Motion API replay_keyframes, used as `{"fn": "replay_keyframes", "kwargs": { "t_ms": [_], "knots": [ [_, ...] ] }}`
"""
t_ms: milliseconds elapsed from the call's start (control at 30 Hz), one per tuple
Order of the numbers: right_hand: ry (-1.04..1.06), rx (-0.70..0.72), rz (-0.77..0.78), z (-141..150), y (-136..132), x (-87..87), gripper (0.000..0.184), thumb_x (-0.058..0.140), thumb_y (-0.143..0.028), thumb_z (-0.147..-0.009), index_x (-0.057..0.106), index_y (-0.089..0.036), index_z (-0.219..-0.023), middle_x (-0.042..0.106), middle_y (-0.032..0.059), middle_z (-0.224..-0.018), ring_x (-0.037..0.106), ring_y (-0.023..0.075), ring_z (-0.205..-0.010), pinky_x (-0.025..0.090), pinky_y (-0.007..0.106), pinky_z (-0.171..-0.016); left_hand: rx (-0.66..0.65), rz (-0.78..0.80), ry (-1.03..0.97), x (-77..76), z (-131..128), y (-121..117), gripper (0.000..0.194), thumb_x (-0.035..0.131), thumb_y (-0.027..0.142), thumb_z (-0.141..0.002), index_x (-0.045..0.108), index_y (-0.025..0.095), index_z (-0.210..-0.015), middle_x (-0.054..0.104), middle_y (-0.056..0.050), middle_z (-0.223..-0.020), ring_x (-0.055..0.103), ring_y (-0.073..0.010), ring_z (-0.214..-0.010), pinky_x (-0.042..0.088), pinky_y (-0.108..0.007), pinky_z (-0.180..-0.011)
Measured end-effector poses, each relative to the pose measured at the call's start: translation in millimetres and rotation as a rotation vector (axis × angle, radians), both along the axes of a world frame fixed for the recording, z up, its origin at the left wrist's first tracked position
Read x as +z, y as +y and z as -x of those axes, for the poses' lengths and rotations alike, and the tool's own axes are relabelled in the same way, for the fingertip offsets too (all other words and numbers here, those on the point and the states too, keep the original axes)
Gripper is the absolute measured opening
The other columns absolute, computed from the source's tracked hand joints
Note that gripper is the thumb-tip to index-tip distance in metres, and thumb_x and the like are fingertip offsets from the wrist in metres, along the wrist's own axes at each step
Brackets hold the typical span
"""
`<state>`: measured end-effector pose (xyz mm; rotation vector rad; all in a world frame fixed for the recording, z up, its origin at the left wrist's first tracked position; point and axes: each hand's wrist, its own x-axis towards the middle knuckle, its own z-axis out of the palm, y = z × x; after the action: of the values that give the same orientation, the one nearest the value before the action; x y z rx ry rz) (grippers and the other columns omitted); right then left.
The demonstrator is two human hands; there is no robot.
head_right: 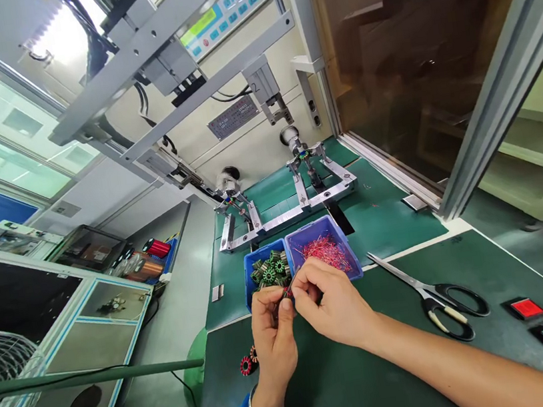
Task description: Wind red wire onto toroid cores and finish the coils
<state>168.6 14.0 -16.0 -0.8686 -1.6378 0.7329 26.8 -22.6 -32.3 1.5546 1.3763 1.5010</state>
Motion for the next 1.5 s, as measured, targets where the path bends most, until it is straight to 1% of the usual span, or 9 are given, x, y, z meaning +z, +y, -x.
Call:
{"fn": "replay_keyframes", "kwargs": {
  "t_ms": [233,367,567,733,900,1100,1300,1400,1500],
  "knots": [
    [-0.028,0.032,0.046,0,3,-5.3,0.015,0.053,-0.018,-0.09,0.057,-0.021,-0.076,0.061,0.0021,-0.075,0.057,0.013,-0.061,0.047,0.025,-0.053,-0.031,-0.083,0.107,-1.4,2,3,0.002,0.057,0.022,-0.095,0.058,0.022,-0.096,0.057,-0.003,-0.09,0.057,-0.0171,-0.083,0.047,-0.03,-0.076],
    [-0.025,0.075,0.062,-1,5,-7.8,0.016,0.051,-0.02,-0.092,0.054,-0.021,-0.077,0.06,0.0024,-0.077,0.058,0.015,-0.067,0.047,0.028,-0.06,-0.001,-0.017,0.046,-1.3,1,3,0.007,0.06,0.028,-0.094,0.06,0.021,-0.093,0.058,-0.003,-0.091,0.057,-0.0168,-0.084,0.047,-0.03,-0.076],
    [0.044,0.172,0.17,-2,5,-4.6,0.015,0.051,-0.02,-0.092,0.053,-0.021,-0.076,0.056,0.0014,-0.075,0.055,0.0159,-0.068,0.044,0.03,-0.062,-0.057,0.228,-0.413,2.0,-3,6,0.03,0.074,0.046,-0.082,0.059,0.021,-0.088,0.055,0.003,-0.077,0.052,-0.0105,-0.063,0.046,-0.024,-0.061],
    [0.196,0.376,0.302,-1,4,-3.9,0.017,0.05,-0.021,-0.092,0.054,-0.021,-0.075,0.057,-0.0018,-0.069,0.06,0.0128,-0.058,0.05,0.028,-0.057,-0.184,0.464,-0.762,12.3,-7,9,0.04,0.083,0.046,-0.071,0.062,0.02,-0.093,0.053,0.005,-0.067,0.044,-0.0072,-0.052,0.038,-0.021,-0.051],
    [0.316,0.478,0.377,-1,5,-1.8,0.019,0.061,-0.027,-0.087,0.057,-0.02,-0.069,0.053,-0.0021,-0.07,0.059,0.0124,-0.06,0.049,0.026,-0.054,-0.239,0.413,-0.628,8.1,-2,10,0.041,0.079,0.053,-0.074,0.064,0.017,-0.086,0.049,0.005,-0.062,0.036,-0.0055,-0.049,0.027,-0.021,-0.047],
    [0.421,0.592,0.402,0,8,-2.3,0.037,0.065,-0.052,-0.089,0.056,-0.019,-0.072,0.045,-0.0037,-0.071,0.047,0.0081,-0.052,0.042,0.022,-0.048,-0.186,0.316,-0.393,3.8,0,7,0.039,0.074,0.055,-0.079,0.059,0.019,-0.078,0.045,0.006,-0.059,0.034,-0.0072,-0.051,0.03,-0.022,-0.049],
    [0.42,0.634,0.326,5,3,-17.2,0.041,0.064,-0.058,-0.088,0.061,-0.02,-0.074,0.042,0.0009,-0.088,0.05,0.0132,-0.074,0.05,0.026,-0.06,-0.117,0.509,-0.667,11.4,-14,4,0.06,0.075,0.069,-0.067,0.041,0.02,-0.064,0.027,0.011,-0.052,0.015,-0.0039,-0.045,0.015,-0.018,-0.04],
    [0.412,0.644,0.272,7,2,-19.8,0.034,0.062,-0.051,-0.092,0.062,-0.02,-0.076,0.045,0.003,-0.096,0.053,0.0138,-0.079,0.053,0.027,-0.065,-0.122,0.562,-0.798,14.0,-12,7,0.061,0.077,0.07,-0.063,0.045,0.019,-0.066,0.027,0.012,-0.053,0.013,-0.0025,-0.045,0.013,-0.015,-0.04],
    [0.478,0.676,0.257,10,2,-9.4,0.028,0.062,-0.045,-0.095,0.062,-0.021,-0.08,0.055,0.005,-0.099,0.061,0.0163,-0.087,0.054,0.032,-0.075,-0.162,0.525,-0.904,17.9,-3,12,0.052,0.084,0.06,-0.063,0.057,0.016,-0.074,0.029,0.012,-0.05,0.014,-0.002,-0.043,0.014,-0.014,-0.039]
  ]
}}
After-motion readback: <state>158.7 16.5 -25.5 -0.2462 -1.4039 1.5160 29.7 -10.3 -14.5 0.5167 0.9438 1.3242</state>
